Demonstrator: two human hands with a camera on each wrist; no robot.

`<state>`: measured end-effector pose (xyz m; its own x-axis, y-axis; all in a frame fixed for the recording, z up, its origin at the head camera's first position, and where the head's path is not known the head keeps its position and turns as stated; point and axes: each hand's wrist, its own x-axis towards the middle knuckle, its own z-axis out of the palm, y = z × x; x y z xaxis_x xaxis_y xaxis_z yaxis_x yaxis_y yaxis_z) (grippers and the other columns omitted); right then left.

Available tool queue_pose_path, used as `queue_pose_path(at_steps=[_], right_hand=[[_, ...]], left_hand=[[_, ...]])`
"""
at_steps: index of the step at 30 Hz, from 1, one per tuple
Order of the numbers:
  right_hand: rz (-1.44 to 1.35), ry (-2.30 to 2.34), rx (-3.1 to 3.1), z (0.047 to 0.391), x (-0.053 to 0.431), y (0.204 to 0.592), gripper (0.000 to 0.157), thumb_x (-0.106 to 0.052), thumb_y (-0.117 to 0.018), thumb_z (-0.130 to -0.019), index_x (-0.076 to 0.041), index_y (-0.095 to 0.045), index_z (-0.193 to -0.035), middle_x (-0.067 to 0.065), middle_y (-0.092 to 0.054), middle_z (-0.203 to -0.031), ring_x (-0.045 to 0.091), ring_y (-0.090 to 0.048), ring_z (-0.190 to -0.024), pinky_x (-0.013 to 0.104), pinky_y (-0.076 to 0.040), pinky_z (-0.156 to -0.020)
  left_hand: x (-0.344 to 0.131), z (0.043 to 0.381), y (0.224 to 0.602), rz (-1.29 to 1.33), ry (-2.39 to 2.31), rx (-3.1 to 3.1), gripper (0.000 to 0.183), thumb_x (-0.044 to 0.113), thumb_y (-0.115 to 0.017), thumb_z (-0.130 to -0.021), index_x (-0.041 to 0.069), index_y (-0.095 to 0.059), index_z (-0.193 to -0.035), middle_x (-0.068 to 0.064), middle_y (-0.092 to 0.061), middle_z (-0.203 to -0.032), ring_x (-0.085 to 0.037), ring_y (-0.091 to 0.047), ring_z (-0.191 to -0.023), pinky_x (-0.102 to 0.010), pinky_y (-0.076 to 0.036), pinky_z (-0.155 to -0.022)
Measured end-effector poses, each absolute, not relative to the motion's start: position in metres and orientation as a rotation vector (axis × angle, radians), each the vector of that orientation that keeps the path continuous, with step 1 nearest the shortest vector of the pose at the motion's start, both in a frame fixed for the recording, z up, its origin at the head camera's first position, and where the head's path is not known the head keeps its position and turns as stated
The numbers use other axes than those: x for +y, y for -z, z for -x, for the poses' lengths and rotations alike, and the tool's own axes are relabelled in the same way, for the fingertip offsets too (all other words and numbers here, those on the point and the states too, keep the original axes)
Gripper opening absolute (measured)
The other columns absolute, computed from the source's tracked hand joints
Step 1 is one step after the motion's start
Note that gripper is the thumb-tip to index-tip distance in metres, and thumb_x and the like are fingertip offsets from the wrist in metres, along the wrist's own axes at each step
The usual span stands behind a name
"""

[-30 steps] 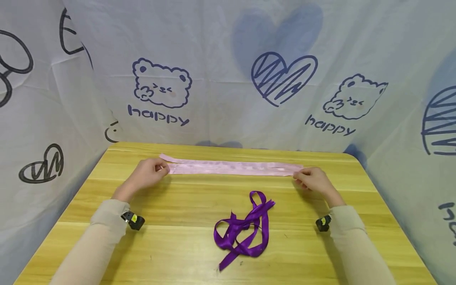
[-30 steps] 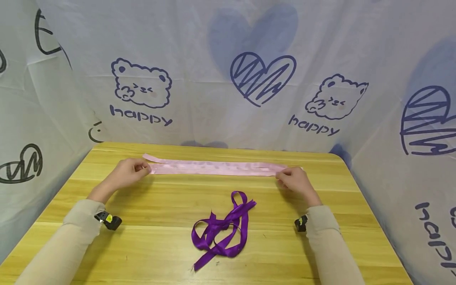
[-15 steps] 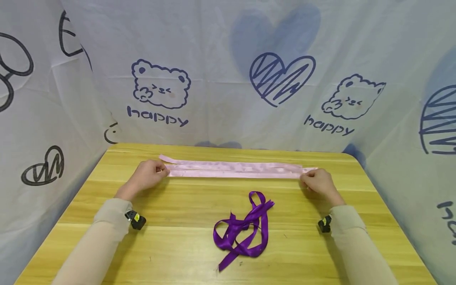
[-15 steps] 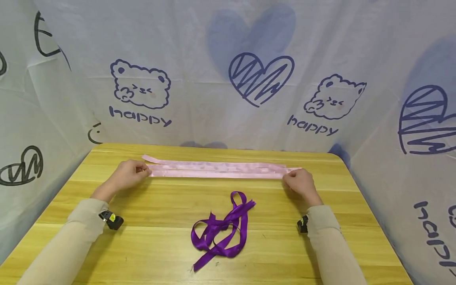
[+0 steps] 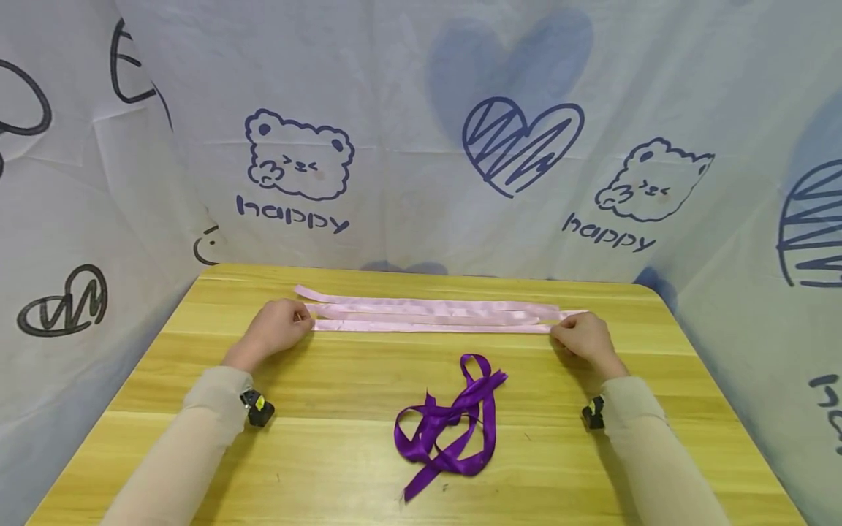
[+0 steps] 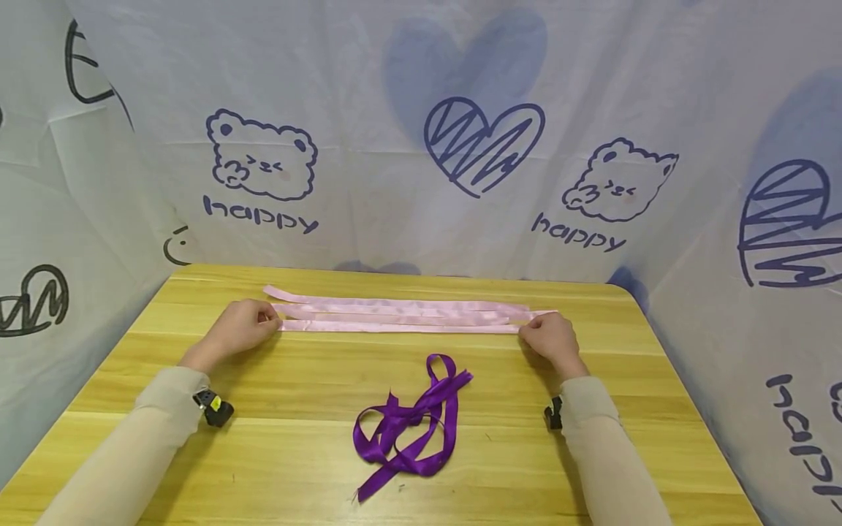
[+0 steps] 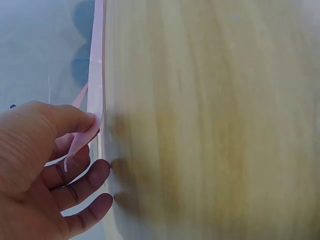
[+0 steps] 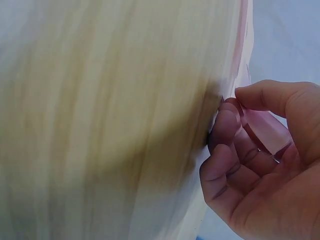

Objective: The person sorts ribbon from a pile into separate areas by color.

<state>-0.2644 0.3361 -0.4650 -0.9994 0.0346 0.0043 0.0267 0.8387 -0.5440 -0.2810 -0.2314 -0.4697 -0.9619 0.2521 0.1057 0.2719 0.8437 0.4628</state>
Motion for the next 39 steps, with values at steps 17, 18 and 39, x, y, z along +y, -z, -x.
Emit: queue_pose_path(at_steps=[17,18,39], right_hand=[[0.218,-0.820,-3.030,0.268,0.332,0.467,0.019,-0.024,-0.063,-0.086,-0.013,-0.063,-0.070,-0.002,-0.056,-0.062,0.020,-0.051,-0.061,0.030,-0.038,-0.055],[0.241,-0.819,-3.033,0.268,0.331,0.467,0.018,-0.025,-0.063,-0.086,-0.013,-0.064,-0.072,-0.001,-0.057,-0.064,0.020,-0.052,-0.062,0.030,-0.039,-0.056],[0.103,-0.678,-2.994,0.250,0.316,0.438,0.049,-0.027,-0.065,-0.093,0.007,-0.063,-0.129,0.035,-0.063,-0.122,0.048,-0.061,-0.108,0.058,-0.052,-0.086]], left_hand=[[-0.226,0.283,0.472,0.322,0.677,-3.013,0.017,0.018,-0.069,-0.097,0.002,-0.074,-0.094,-0.007,-0.067,-0.078,-0.022,-0.057,-0.071,-0.034,-0.043,-0.064],[-0.226,0.283,0.471,0.309,0.673,-3.022,0.017,0.019,-0.069,-0.097,0.002,-0.074,-0.095,-0.007,-0.066,-0.078,-0.022,-0.057,-0.071,-0.034,-0.042,-0.064],[-0.201,0.261,0.439,0.241,0.426,-2.808,0.030,0.022,-0.064,-0.099,-0.002,-0.070,-0.116,-0.030,-0.062,-0.125,-0.051,-0.056,-0.117,-0.066,-0.042,-0.093]])
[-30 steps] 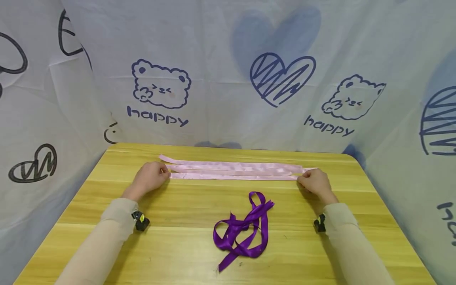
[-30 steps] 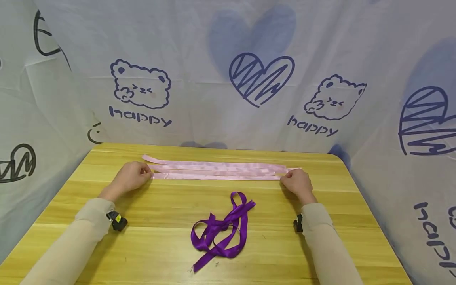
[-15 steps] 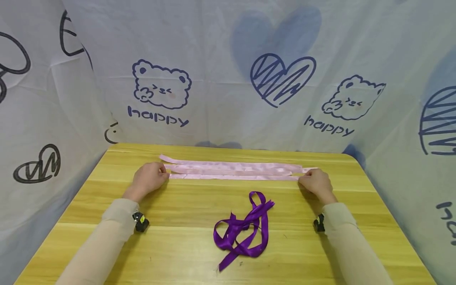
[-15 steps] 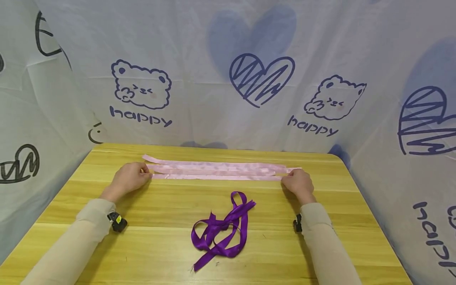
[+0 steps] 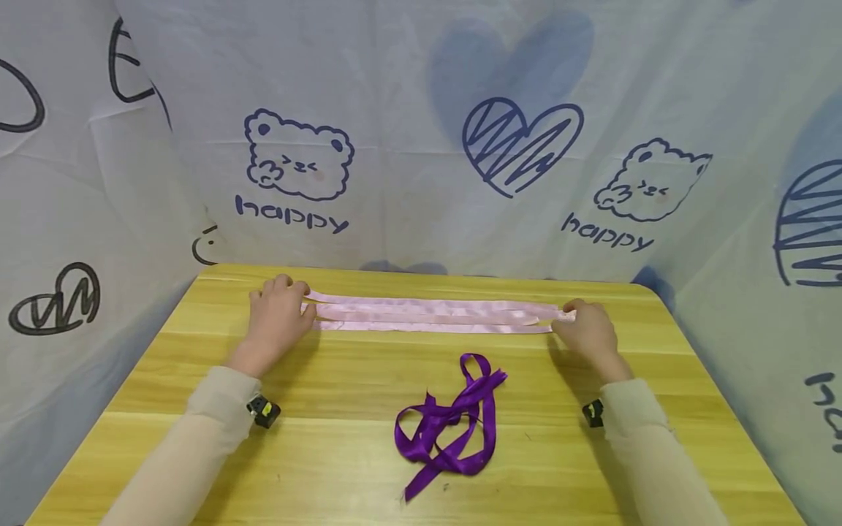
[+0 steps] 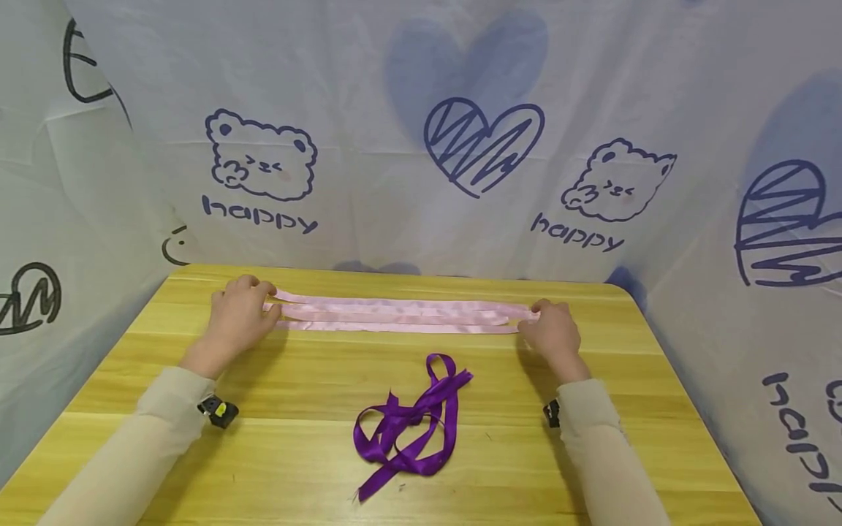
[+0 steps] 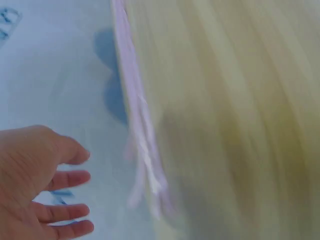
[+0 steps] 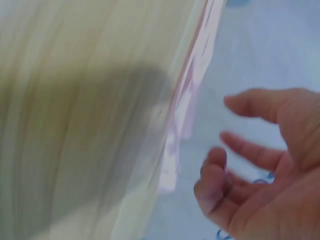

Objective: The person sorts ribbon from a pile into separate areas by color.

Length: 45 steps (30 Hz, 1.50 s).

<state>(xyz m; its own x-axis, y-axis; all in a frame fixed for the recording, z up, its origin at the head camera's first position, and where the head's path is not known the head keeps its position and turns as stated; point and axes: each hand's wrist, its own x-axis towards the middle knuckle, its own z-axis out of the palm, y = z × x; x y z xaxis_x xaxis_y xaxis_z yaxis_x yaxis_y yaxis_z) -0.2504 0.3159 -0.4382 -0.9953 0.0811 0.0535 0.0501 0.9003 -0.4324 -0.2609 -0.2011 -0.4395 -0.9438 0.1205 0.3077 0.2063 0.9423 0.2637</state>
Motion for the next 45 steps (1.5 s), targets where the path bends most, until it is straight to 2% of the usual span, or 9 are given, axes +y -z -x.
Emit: queue_pose_path(at_steps=[3,6,13,17,20,28,37,41,45], right_hand=[[-0.151,-0.713,-2.952,0.250,0.296,0.442,0.038,-0.021,-0.068,-0.095,0.007,-0.069,-0.119,0.030,-0.068,-0.112,0.043,-0.065,-0.101,0.057,-0.053,-0.088],[-0.393,-0.774,-2.952,0.249,0.276,0.451,0.027,-0.018,-0.070,-0.095,0.003,-0.072,-0.112,0.022,-0.072,-0.101,0.034,-0.067,-0.092,0.050,-0.056,-0.084],[-0.715,-0.977,-3.030,0.238,0.239,0.464,0.024,-0.018,-0.071,-0.097,-0.002,-0.071,-0.114,0.008,-0.072,-0.092,0.015,-0.065,-0.081,0.031,-0.055,-0.072],[-0.735,-1.003,-3.053,0.230,0.227,0.467,0.024,-0.016,-0.074,-0.095,-0.002,-0.070,-0.114,0.004,-0.070,-0.086,0.012,-0.061,-0.074,0.026,-0.052,-0.065],[-0.716,-0.999,-3.076,0.223,0.222,0.468,0.019,-0.015,-0.076,-0.093,-0.004,-0.072,-0.109,0.000,-0.068,-0.081,0.010,-0.057,-0.068,0.025,-0.049,-0.060],[-0.815,-0.982,-3.053,0.197,0.209,0.466,0.004,-0.013,-0.074,-0.093,-0.010,-0.073,-0.091,-0.005,-0.068,-0.076,0.002,-0.056,-0.067,0.022,-0.050,-0.063],[-0.951,-1.067,-3.037,0.172,0.192,0.462,0.007,-0.010,-0.072,-0.094,-0.012,-0.072,-0.087,-0.008,-0.064,-0.072,-0.002,-0.052,-0.063,0.020,-0.048,-0.060],[-1.005,-1.116,-3.033,0.167,0.188,0.460,0.006,-0.010,-0.071,-0.096,-0.011,-0.073,-0.090,-0.009,-0.066,-0.074,-0.003,-0.053,-0.064,0.020,-0.048,-0.061],[-1.078,-1.181,-2.997,0.165,0.185,0.457,0.006,-0.011,-0.070,-0.098,-0.010,-0.075,-0.095,-0.008,-0.070,-0.077,-0.004,-0.056,-0.066,0.019,-0.050,-0.063]], left_hand=[[-0.179,0.254,0.433,0.297,0.412,-2.755,0.027,0.023,-0.065,-0.099,-0.001,-0.072,-0.111,-0.027,-0.065,-0.121,-0.048,-0.057,-0.114,-0.066,-0.042,-0.094],[-0.154,0.247,0.432,0.422,0.435,-2.723,0.024,0.024,-0.068,-0.098,0.002,-0.074,-0.104,-0.023,-0.071,-0.110,-0.044,-0.063,-0.106,-0.063,-0.046,-0.089],[-0.107,0.231,0.443,0.729,0.481,-2.783,0.023,0.026,-0.071,-0.096,0.006,-0.076,-0.106,-0.015,-0.073,-0.098,-0.037,-0.066,-0.093,-0.056,-0.052,-0.079],[-0.094,0.222,0.445,0.830,0.541,-2.798,0.023,0.026,-0.072,-0.096,0.006,-0.076,-0.108,-0.014,-0.074,-0.097,-0.035,-0.066,-0.092,-0.055,-0.053,-0.080],[-0.087,0.217,0.444,0.907,0.597,-2.793,0.024,0.025,-0.071,-0.097,0.005,-0.076,-0.111,-0.013,-0.076,-0.098,-0.032,-0.068,-0.092,-0.050,-0.055,-0.080],[-0.069,0.200,0.447,1.095,0.731,-2.852,0.030,0.025,-0.069,-0.101,0.004,-0.072,-0.122,-0.011,-0.076,-0.099,-0.022,-0.070,-0.090,-0.040,-0.058,-0.081],[-0.053,0.186,0.455,1.331,0.783,-2.893,0.041,0.027,-0.073,-0.098,0.002,-0.070,-0.131,0.005,-0.066,-0.078,-0.002,-0.053,-0.067,-0.023,-0.049,-0.069],[-0.049,0.182,0.457,1.392,0.811,-2.898,0.046,0.032,-0.076,-0.096,0.003,-0.070,-0.131,0.009,-0.060,-0.071,0.000,-0.049,-0.062,-0.020,-0.046,-0.068],[-0.045,0.180,0.459,1.415,0.853,-2.892,0.041,0.034,-0.078,-0.095,0.007,-0.073,-0.125,0.010,-0.057,-0.067,0.001,-0.045,-0.058,-0.018,-0.042,-0.064]])
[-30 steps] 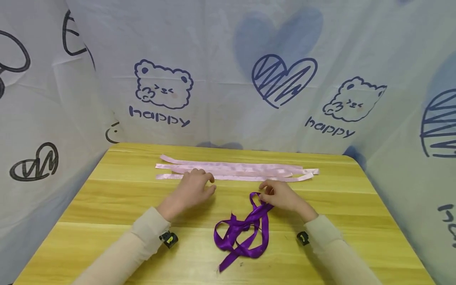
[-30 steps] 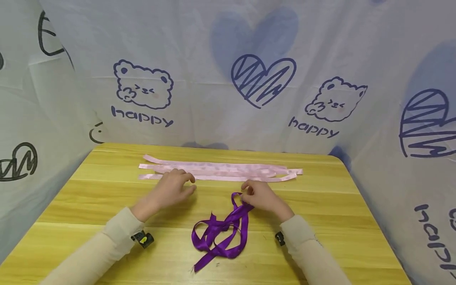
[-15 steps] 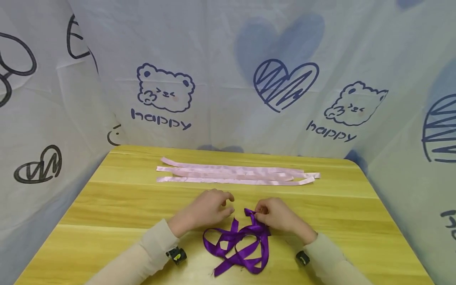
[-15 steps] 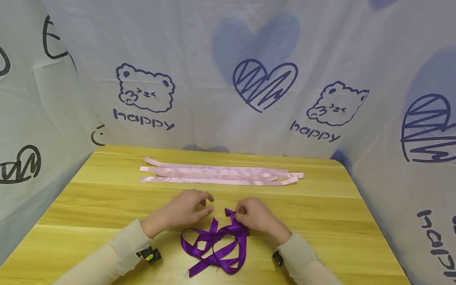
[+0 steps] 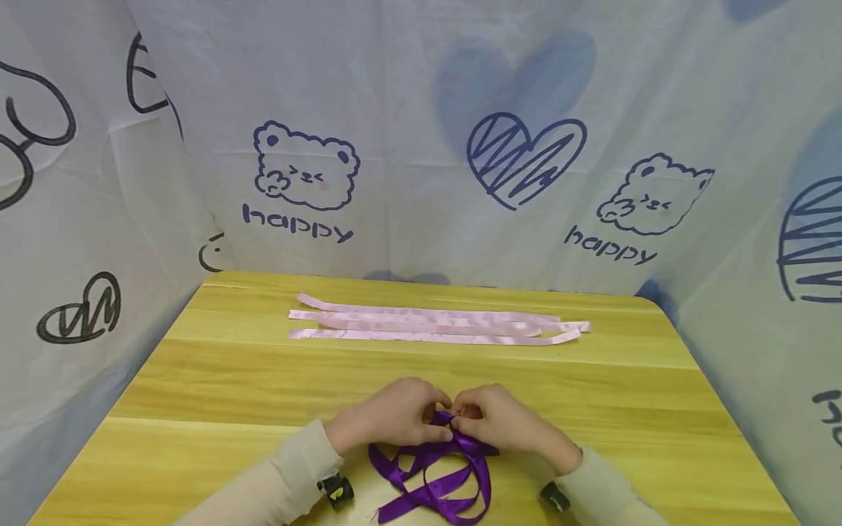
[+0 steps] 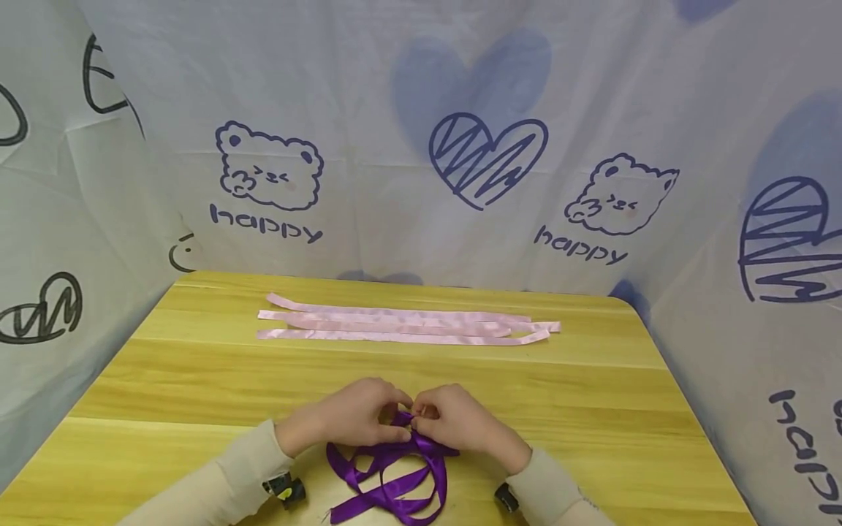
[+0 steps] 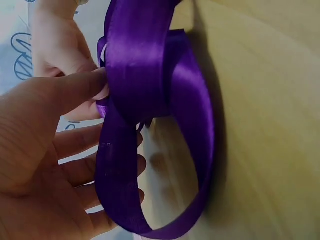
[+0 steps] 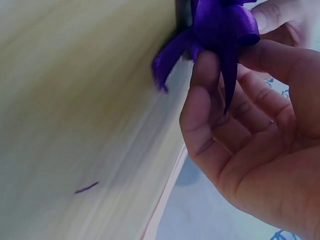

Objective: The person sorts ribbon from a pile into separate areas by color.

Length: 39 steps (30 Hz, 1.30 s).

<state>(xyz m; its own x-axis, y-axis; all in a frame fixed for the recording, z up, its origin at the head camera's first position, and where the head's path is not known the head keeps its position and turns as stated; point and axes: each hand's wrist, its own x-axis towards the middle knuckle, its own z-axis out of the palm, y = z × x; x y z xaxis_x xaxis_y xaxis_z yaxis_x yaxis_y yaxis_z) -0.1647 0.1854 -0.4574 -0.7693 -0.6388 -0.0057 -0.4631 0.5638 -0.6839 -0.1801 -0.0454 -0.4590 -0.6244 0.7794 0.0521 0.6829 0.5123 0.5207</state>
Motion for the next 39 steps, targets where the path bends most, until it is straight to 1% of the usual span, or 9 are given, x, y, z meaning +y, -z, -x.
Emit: queue_pose_path(at_steps=[4,8,12,15,21,25,29,35,39], right_hand=[[0.946,1.039,2.546,0.163,0.183,0.457,0.008,-0.013,-0.069,-0.099,-0.011,-0.076,-0.095,-0.008,-0.070,-0.077,-0.004,-0.055,-0.066,0.019,-0.050,-0.062],[0.944,1.050,2.573,0.162,0.181,0.456,0.009,-0.013,-0.069,-0.099,-0.013,-0.076,-0.094,-0.009,-0.070,-0.077,-0.004,-0.055,-0.065,0.019,-0.049,-0.062],[0.928,1.056,2.606,0.162,0.180,0.454,0.009,-0.012,-0.068,-0.099,-0.012,-0.076,-0.093,-0.008,-0.071,-0.079,-0.003,-0.056,-0.067,0.019,-0.050,-0.063],[0.911,1.053,2.633,0.162,0.181,0.452,0.009,-0.013,-0.068,-0.098,-0.012,-0.075,-0.092,-0.007,-0.071,-0.082,-0.002,-0.058,-0.071,0.020,-0.052,-0.065],[0.891,1.047,2.637,0.162,0.188,0.449,0.011,-0.015,-0.066,-0.100,-0.013,-0.075,-0.094,-0.002,-0.075,-0.088,0.001,-0.063,-0.079,0.021,-0.052,-0.067],[0.855,1.074,2.617,0.162,0.194,0.445,0.012,-0.017,-0.065,-0.101,-0.012,-0.075,-0.096,-0.001,-0.074,-0.087,0.003,-0.060,-0.074,0.022,-0.049,-0.058],[0.800,1.080,2.615,0.162,0.198,0.441,0.012,-0.016,-0.063,-0.101,-0.010,-0.073,-0.097,-0.001,-0.072,-0.087,0.005,-0.058,-0.071,0.021,-0.046,-0.056],[0.728,1.103,2.634,0.164,0.208,0.438,0.015,-0.018,-0.063,-0.102,-0.007,-0.073,-0.098,0.007,-0.074,-0.088,0.005,-0.054,-0.064,0.021,-0.043,-0.054],[0.695,1.135,2.658,0.168,0.214,0.437,0.017,-0.019,-0.063,-0.103,-0.007,-0.073,-0.097,0.007,-0.074,-0.087,0.005,-0.055,-0.066,0.021,-0.043,-0.056]], left_hand=[[-0.044,0.179,0.463,-1.289,-0.772,2.573,0.023,0.028,-0.079,-0.094,0.012,-0.077,-0.110,0.011,-0.055,-0.069,0.001,-0.043,-0.059,-0.017,-0.037,-0.060],[-0.043,0.180,0.465,-1.337,-0.806,2.595,0.005,0.017,-0.075,-0.095,0.013,-0.076,-0.092,0.009,-0.059,-0.072,0.000,-0.044,-0.062,-0.017,-0.038,-0.061],[-0.044,0.181,0.467,-1.363,-0.813,2.655,0.010,0.010,-0.070,-0.094,0.012,-0.079,-0.091,0.005,-0.068,-0.078,-0.001,-0.048,-0.068,-0.018,-0.043,-0.066],[-0.046,0.181,0.467,-1.352,-0.806,2.738,0.013,0.009,-0.068,-0.091,0.011,-0.081,-0.091,0.004,-0.069,-0.081,-0.003,-0.050,-0.070,-0.020,-0.045,-0.068],[-0.051,0.181,0.466,-1.186,-0.847,2.775,0.019,0.012,-0.063,-0.093,0.015,-0.071,-0.076,0.010,-0.055,-0.064,-0.003,-0.044,-0.058,-0.020,-0.039,-0.058],[-0.056,0.179,0.465,-1.121,-0.886,2.759,0.020,0.014,-0.060,-0.095,0.016,-0.070,-0.077,0.012,-0.055,-0.064,-0.001,-0.045,-0.055,-0.020,-0.040,-0.056],[-0.064,0.180,0.465,-1.109,-0.910,2.762,0.022,0.014,-0.058,-0.097,0.014,-0.072,-0.081,0.012,-0.057,-0.064,0.000,-0.046,-0.058,-0.021,-0.043,-0.061],[-0.079,0.183,0.462,-1.057,-1.007,2.759,0.022,0.013,-0.056,-0.101,0.007,-0.076,-0.096,0.008,-0.062,-0.071,0.000,-0.042,-0.055,-0.022,-0.042,-0.059],[-0.087,0.185,0.459,-1.005,-1.085,2.725,0.020,0.013,-0.056,-0.101,0.005,-0.075,-0.102,0.002,-0.072,-0.079,0.000,-0.052,-0.057,-0.023,-0.049,-0.061]])
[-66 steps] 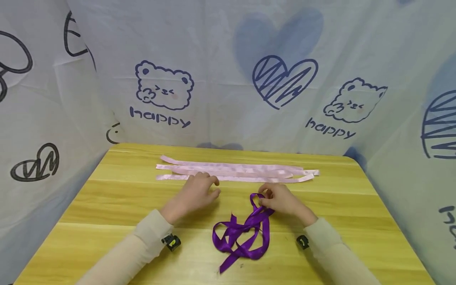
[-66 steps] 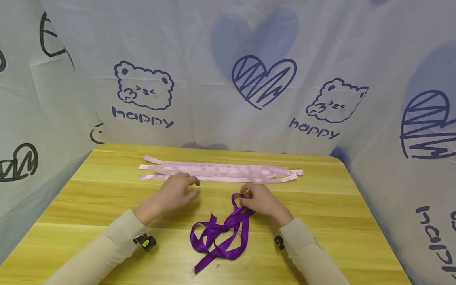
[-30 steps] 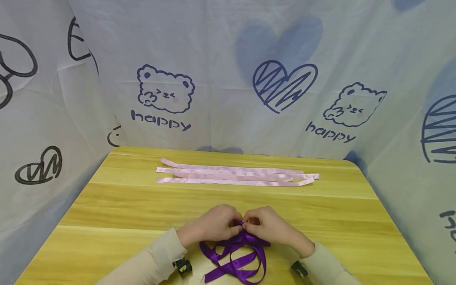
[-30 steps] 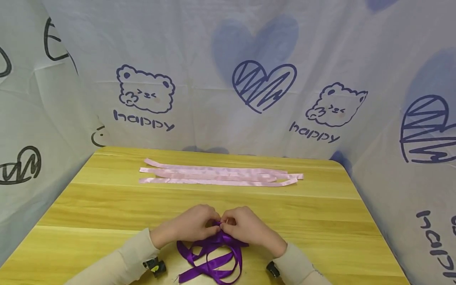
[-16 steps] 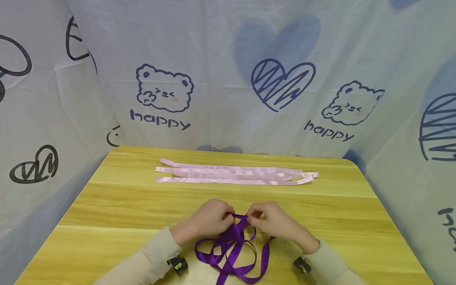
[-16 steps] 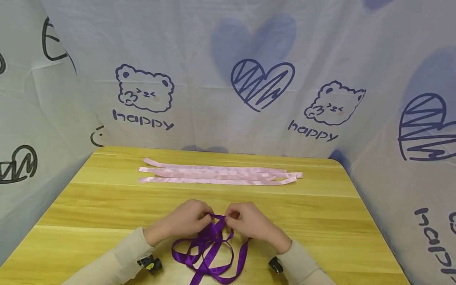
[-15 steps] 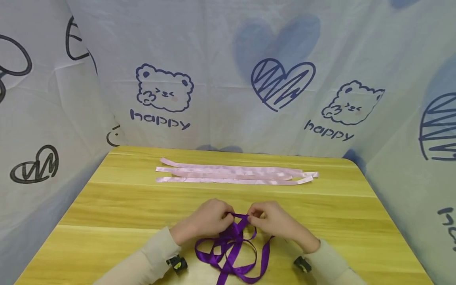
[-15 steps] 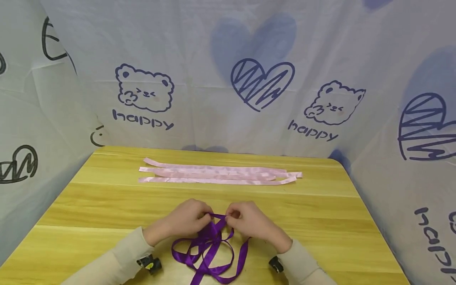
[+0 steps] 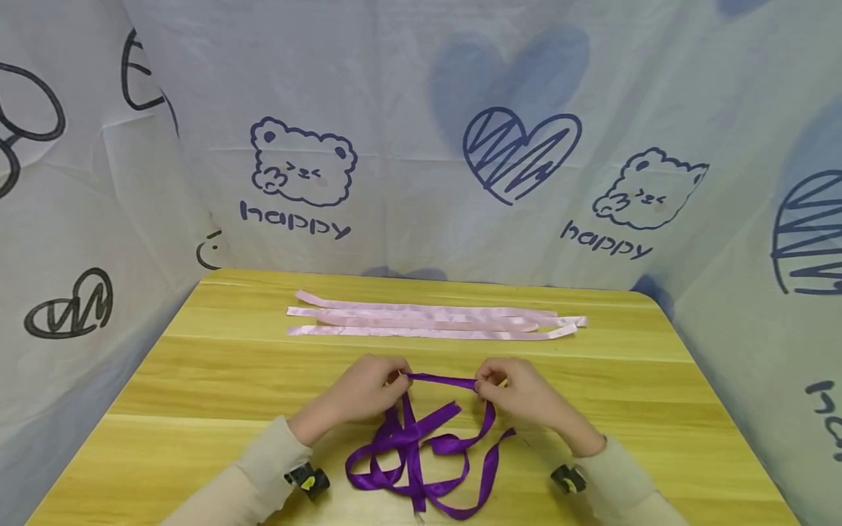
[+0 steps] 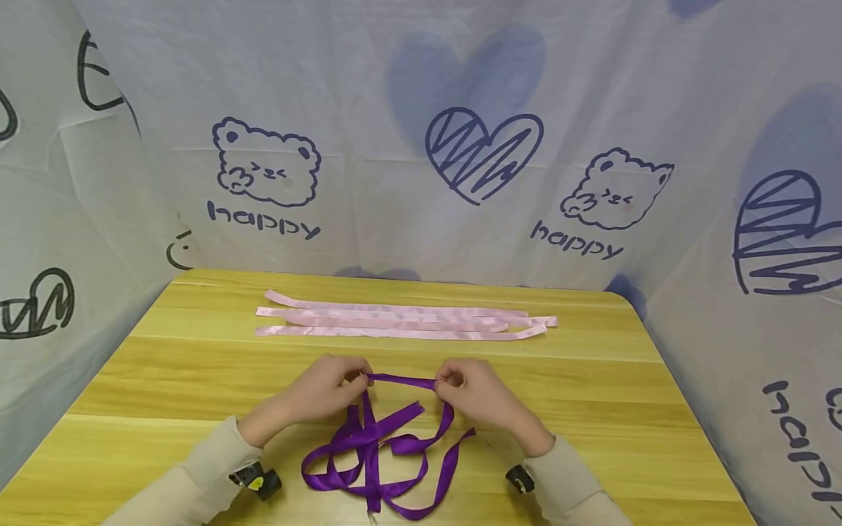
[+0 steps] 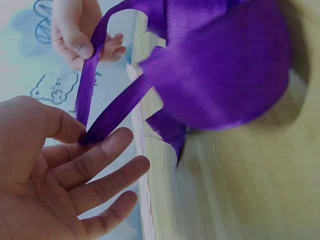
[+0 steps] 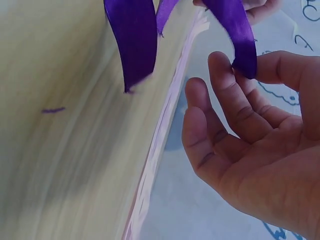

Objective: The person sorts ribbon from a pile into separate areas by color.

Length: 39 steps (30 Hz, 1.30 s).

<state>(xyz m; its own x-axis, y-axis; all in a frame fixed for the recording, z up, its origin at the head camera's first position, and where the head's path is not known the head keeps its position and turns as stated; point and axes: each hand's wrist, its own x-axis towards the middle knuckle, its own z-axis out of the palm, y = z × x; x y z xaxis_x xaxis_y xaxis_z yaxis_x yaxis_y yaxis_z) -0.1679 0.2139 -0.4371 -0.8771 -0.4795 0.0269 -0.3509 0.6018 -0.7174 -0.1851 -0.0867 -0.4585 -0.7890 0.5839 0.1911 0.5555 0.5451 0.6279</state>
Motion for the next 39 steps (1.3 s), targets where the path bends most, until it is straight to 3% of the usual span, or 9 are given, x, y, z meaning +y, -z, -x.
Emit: queue_pose_path(at_steps=[7,13,17,21,24,28,33,35,39], right_hand=[[0.680,1.163,2.643,0.172,0.220,0.439,0.019,-0.020,-0.062,-0.105,-0.007,-0.073,-0.096,0.012,-0.075,-0.090,0.009,-0.060,-0.074,0.023,-0.044,-0.063],[0.678,1.184,2.617,0.173,0.219,0.437,0.020,-0.021,-0.061,-0.106,-0.008,-0.073,-0.097,0.012,-0.076,-0.089,0.006,-0.053,-0.065,0.022,-0.039,-0.059],[0.680,1.207,2.589,0.173,0.215,0.433,0.019,-0.021,-0.060,-0.107,-0.010,-0.072,-0.098,0.013,-0.077,-0.089,0.005,-0.045,-0.059,0.021,-0.035,-0.055],[0.683,1.212,2.587,0.174,0.212,0.429,0.018,-0.021,-0.058,-0.108,-0.011,-0.071,-0.099,0.012,-0.076,-0.087,0.005,-0.045,-0.059,0.021,-0.034,-0.055],[0.672,1.221,2.591,0.175,0.210,0.427,0.017,-0.020,-0.058,-0.108,-0.013,-0.071,-0.099,0.010,-0.076,-0.086,0.005,-0.045,-0.059,0.021,-0.034,-0.056],[0.654,1.244,2.604,0.176,0.211,0.425,0.015,-0.019,-0.058,-0.107,-0.014,-0.070,-0.098,0.009,-0.076,-0.085,0.005,-0.044,-0.057,0.021,-0.033,-0.053],[0.609,1.276,2.619,0.178,0.215,0.425,0.015,-0.017,-0.059,-0.107,-0.013,-0.069,-0.096,0.012,-0.076,-0.085,0.006,-0.045,-0.056,0.021,-0.035,-0.052],[0.584,1.286,2.625,0.179,0.218,0.425,0.015,-0.017,-0.060,-0.106,-0.012,-0.069,-0.096,0.014,-0.076,-0.086,0.009,-0.048,-0.057,0.022,-0.035,-0.053],[0.554,1.293,2.646,0.180,0.222,0.423,0.015,-0.016,-0.061,-0.105,-0.009,-0.069,-0.096,0.012,-0.075,-0.084,0.015,-0.055,-0.060,0.022,-0.038,-0.054]], left_hand=[[-0.098,0.189,0.454,-0.885,-1.247,2.540,0.018,0.013,-0.057,-0.100,0.005,-0.073,-0.096,-0.008,-0.077,-0.096,-0.010,-0.069,-0.072,-0.025,-0.056,-0.065],[-0.096,0.188,0.451,-0.844,-1.287,2.505,0.025,0.015,-0.050,-0.105,0.007,-0.069,-0.091,-0.010,-0.067,-0.079,-0.007,-0.052,-0.062,-0.024,-0.045,-0.060],[-0.091,0.187,0.453,-0.869,-1.269,2.507,0.033,0.025,-0.047,-0.110,0.011,-0.060,-0.083,-0.001,-0.051,-0.069,-0.007,-0.043,-0.059,-0.024,-0.041,-0.060],[-0.086,0.186,0.455,-0.882,-1.229,2.526,0.040,0.039,-0.055,-0.109,0.015,-0.049,-0.078,0.007,-0.038,-0.067,-0.006,-0.034,-0.057,-0.023,-0.034,-0.058],[-0.084,0.186,0.455,-0.888,-1.208,2.555,0.037,0.036,-0.062,-0.106,0.015,-0.047,-0.079,0.008,-0.037,-0.067,-0.005,-0.033,-0.057,-0.022,-0.033,-0.056],[-0.086,0.188,0.454,-0.887,-1.246,2.567,0.023,0.025,-0.060,-0.106,0.013,-0.058,-0.086,0.006,-0.049,-0.069,-0.006,-0.043,-0.057,-0.022,-0.039,-0.056],[-0.094,0.193,0.448,-0.832,-1.424,2.441,0.024,0.023,-0.058,-0.107,0.004,-0.067,-0.095,-0.013,-0.068,-0.080,-0.014,-0.057,-0.061,-0.026,-0.046,-0.056],[-0.098,0.196,0.445,-0.809,-1.525,2.360,0.024,0.021,-0.059,-0.107,0.002,-0.067,-0.093,-0.019,-0.071,-0.086,-0.020,-0.063,-0.068,-0.030,-0.052,-0.063],[-0.105,0.201,0.439,-0.749,-1.693,2.204,0.025,0.018,-0.059,-0.106,-0.001,-0.064,-0.090,-0.013,-0.073,-0.089,-0.031,-0.074,-0.092,-0.037,-0.059,-0.085]])
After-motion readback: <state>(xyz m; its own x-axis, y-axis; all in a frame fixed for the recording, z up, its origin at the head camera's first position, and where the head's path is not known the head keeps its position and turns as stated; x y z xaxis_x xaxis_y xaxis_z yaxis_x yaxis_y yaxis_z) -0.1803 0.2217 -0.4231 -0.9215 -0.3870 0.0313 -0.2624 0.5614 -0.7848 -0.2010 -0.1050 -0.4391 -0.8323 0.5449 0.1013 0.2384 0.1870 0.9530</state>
